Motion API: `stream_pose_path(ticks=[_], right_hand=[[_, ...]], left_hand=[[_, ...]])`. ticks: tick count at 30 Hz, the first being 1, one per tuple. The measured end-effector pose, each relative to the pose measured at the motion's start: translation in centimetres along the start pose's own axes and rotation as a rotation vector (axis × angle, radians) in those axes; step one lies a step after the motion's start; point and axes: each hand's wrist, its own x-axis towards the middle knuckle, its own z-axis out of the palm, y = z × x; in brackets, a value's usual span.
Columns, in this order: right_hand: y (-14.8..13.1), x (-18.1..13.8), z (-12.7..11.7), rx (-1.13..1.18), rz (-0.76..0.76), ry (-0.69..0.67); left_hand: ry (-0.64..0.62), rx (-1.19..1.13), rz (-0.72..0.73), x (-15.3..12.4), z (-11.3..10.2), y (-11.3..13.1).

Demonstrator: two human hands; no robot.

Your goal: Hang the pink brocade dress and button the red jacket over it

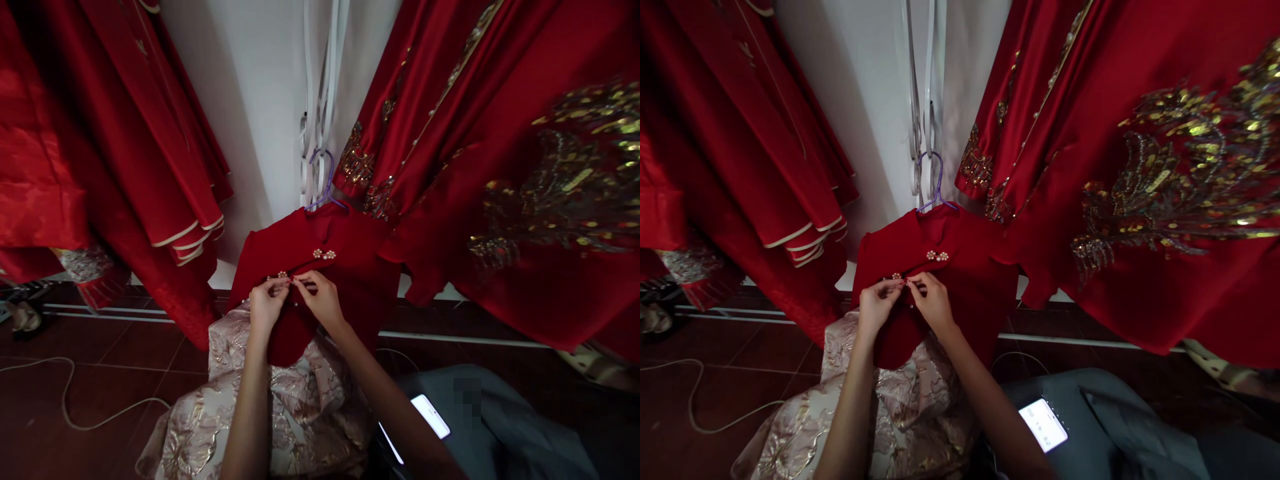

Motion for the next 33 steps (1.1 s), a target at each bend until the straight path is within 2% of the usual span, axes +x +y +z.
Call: stream_pose_path(ticks=[5, 8, 11, 13, 15, 18, 21, 26, 30, 33], right_hand=[[-0.2, 0.0, 0.6, 0.013, 0.004, 0.025], [-0.4, 0.1, 0.9, 0.005, 0.033, 0.047], [-0.5, 0.1, 0.5, 0.048, 0.095, 0.025], [-0.5, 0.0, -0.4, 0.103, 0.137, 0.005], [-0.3, -0.5, -1.7, 0.148, 0.177, 0.022], [0.0, -1.8, -4.1, 0.120, 0.244, 0.038], [0.4, -3.7, -5.9, -0.028, 0.264, -0.051], [1.7, -6.1, -6.9, -0.162, 0.273, -0.226], [3.0, -6.7, -5.9, -0.246, 0.273, -0.249], [3.4, -6.8, -4.9, -0.282, 0.226, -0.229]], left_hand=[[-0.002, 0.046, 0.016, -0.1, -0.7, 0.1], [-0.043, -0.003, 0.031, 0.2, -0.9, 0.2], [-0.086, -0.102, 0.030, 0.2, -0.5, 0.1], [-0.040, -0.091, 0.025, -0.5, 0.1, -0.1], [-0.001, 0.043, 0.047, -2.0, 0.8, -0.3], [0.005, 0.367, 0.076, -5.1, 1.4, -0.5], [0.015, 0.565, 0.022, -7.2, 1.2, -0.5], [-0.082, 0.737, -0.016, -6.7, 1.3, -0.1], [-0.110, 0.974, -0.084, -5.6, 2.7, -0.1], [-0.084, 1.007, -0.057, -5.5, 3.1, -0.6]])
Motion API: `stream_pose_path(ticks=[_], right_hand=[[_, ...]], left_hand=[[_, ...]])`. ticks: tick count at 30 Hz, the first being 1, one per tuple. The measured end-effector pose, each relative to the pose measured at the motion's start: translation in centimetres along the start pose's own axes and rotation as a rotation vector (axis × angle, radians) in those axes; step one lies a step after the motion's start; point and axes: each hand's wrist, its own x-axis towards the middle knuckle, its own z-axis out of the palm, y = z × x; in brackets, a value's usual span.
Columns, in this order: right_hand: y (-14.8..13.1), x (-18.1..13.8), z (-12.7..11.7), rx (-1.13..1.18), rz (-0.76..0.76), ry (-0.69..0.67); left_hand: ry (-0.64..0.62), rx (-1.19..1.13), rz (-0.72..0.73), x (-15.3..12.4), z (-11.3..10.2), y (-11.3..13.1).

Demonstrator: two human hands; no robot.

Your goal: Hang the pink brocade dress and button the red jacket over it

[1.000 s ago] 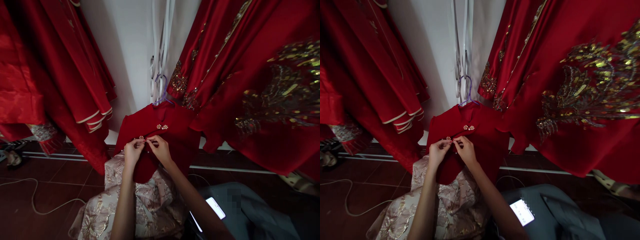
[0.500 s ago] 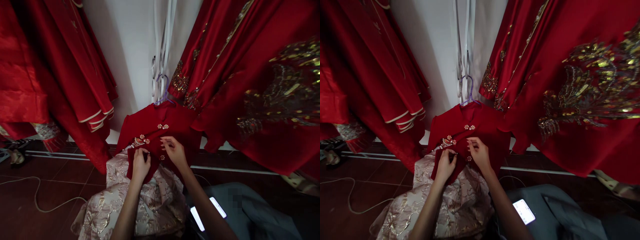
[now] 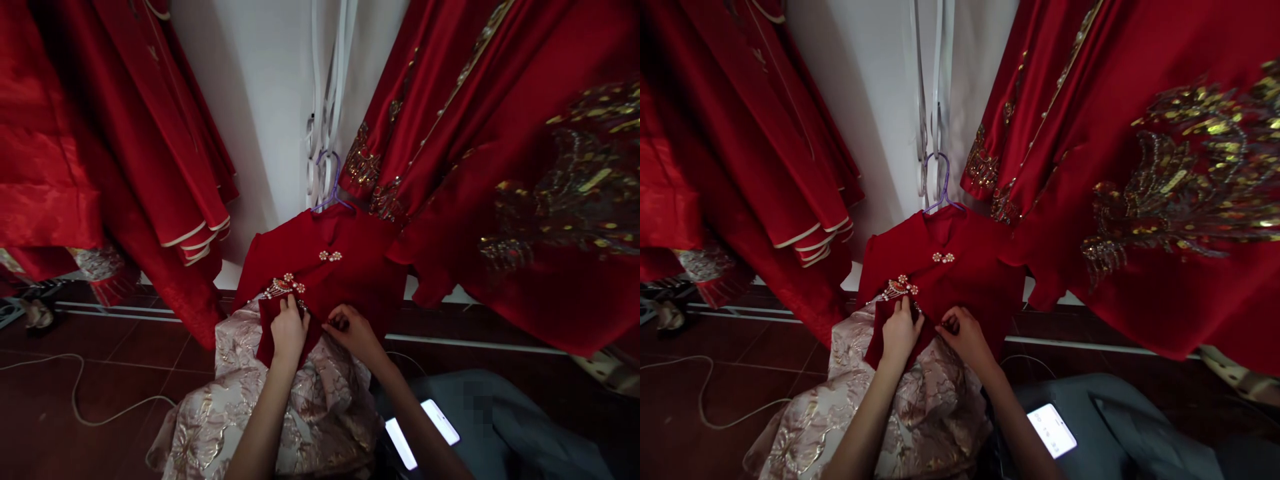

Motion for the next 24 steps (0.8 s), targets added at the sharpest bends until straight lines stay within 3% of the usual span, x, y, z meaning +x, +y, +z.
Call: stream_pose_path(ticks=[8, 11, 14, 19, 24], right_hand=[[-1.1, -0.2, 0.2, 0.039, 0.081, 0.136], [-1.4, -0.1, -0.5, 0.093, 0.123, 0.185], [-1.4, 0.0, -1.0, 0.180, 0.148, 0.196], [-1.8, -0.4, -1.7, 0.489, 0.282, 0.075], [-3.3, -0.5, -2.6, 0.619, 0.295, 0.001]], left_hand=[[0.204, -0.434, 0.078, -1.2, 0.2, -1.7], [0.209, -0.415, 0.082, -1.3, 0.1, -1.6], [0.137, -0.323, 0.154, -1.3, 0.1, -1.5], [0.095, -0.203, 0.208, -0.6, 0.5, -1.8], [0.099, -0.233, 0.173, 0.0, 0.5, -1.7]])
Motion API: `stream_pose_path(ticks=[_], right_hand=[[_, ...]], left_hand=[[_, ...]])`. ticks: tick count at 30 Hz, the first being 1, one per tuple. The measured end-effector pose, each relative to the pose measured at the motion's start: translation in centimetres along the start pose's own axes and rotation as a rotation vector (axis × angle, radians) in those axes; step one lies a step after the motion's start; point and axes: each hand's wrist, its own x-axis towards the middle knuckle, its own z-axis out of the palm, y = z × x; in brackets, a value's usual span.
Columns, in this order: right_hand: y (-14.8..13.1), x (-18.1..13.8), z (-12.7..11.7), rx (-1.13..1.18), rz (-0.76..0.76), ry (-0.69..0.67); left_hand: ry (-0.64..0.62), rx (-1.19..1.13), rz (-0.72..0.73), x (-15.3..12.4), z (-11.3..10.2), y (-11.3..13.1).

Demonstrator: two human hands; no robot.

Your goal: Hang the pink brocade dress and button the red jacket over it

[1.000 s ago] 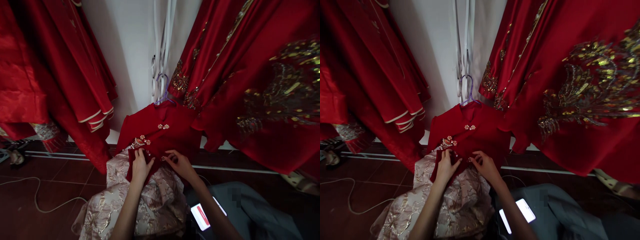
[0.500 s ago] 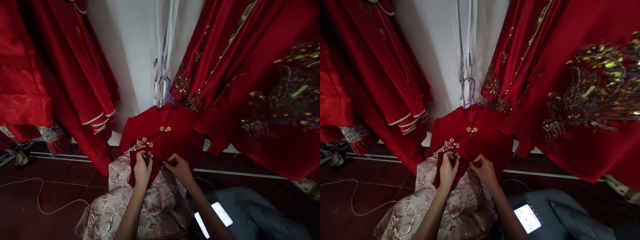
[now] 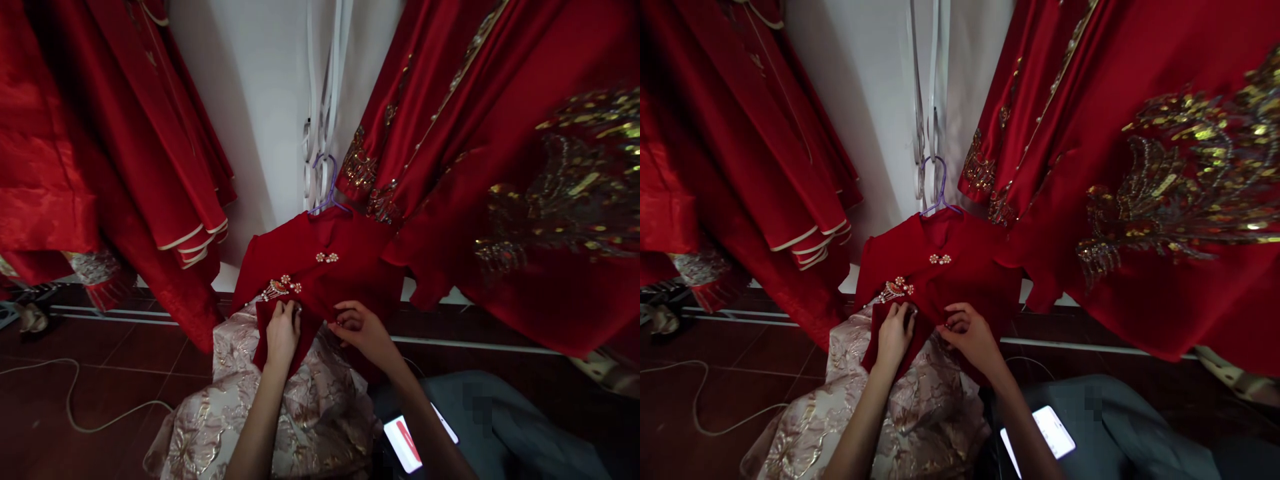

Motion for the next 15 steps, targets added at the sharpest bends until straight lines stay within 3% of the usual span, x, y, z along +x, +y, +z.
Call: stream_pose_path(ticks=[6, 15], right_hand=[[-0.5, 1.1, 2.4, 0.020, -0.041, -0.040], [3.9, 2.5, 7.3, 0.097, -0.212, 0.120]], left_hand=[[0.109, -0.401, 0.043, -0.6, -0.6, 0.0], [0.093, -0.794, -0.154, -0.8, 0.8, -1.6]])
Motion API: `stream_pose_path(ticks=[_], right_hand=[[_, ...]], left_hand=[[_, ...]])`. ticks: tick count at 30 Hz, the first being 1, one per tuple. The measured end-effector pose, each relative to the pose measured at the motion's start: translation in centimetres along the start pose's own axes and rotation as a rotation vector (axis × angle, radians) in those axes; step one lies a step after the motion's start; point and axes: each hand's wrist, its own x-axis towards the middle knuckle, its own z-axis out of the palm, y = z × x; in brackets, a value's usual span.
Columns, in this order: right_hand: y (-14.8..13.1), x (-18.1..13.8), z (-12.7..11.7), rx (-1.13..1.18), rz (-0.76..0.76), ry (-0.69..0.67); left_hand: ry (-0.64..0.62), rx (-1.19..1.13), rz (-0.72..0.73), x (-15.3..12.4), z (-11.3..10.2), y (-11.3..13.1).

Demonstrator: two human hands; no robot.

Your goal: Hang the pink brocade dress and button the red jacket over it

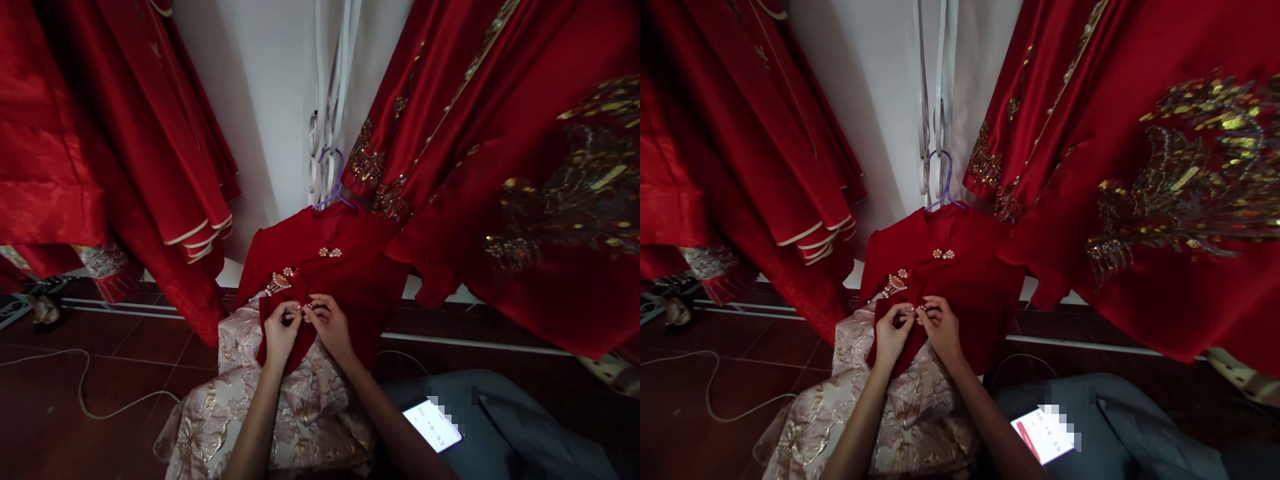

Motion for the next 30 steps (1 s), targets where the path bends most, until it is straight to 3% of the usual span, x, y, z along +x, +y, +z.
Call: stream_pose_path(ticks=[7, 12, 17, 30], right_hand=[[0.3, -0.5, 0.4, -0.081, -0.088, 0.069], [-0.2, 0.2, 0.8, -0.128, -0.077, 0.057], [0.1, 0.3, 1.7, -0.197, -0.088, 0.129], [0.5, -0.6, 1.6, -0.232, -0.142, 0.197]], left_hand=[[-0.008, -0.079, -0.034, 0.0, -0.1, 0.4], [0.022, -0.073, -0.046, 0.2, -0.1, 0.2], [0.051, -0.031, -0.072, 0.5, -0.2, 0.1], [-0.034, 0.044, -0.020, 0.3, -0.3, 0.0]])
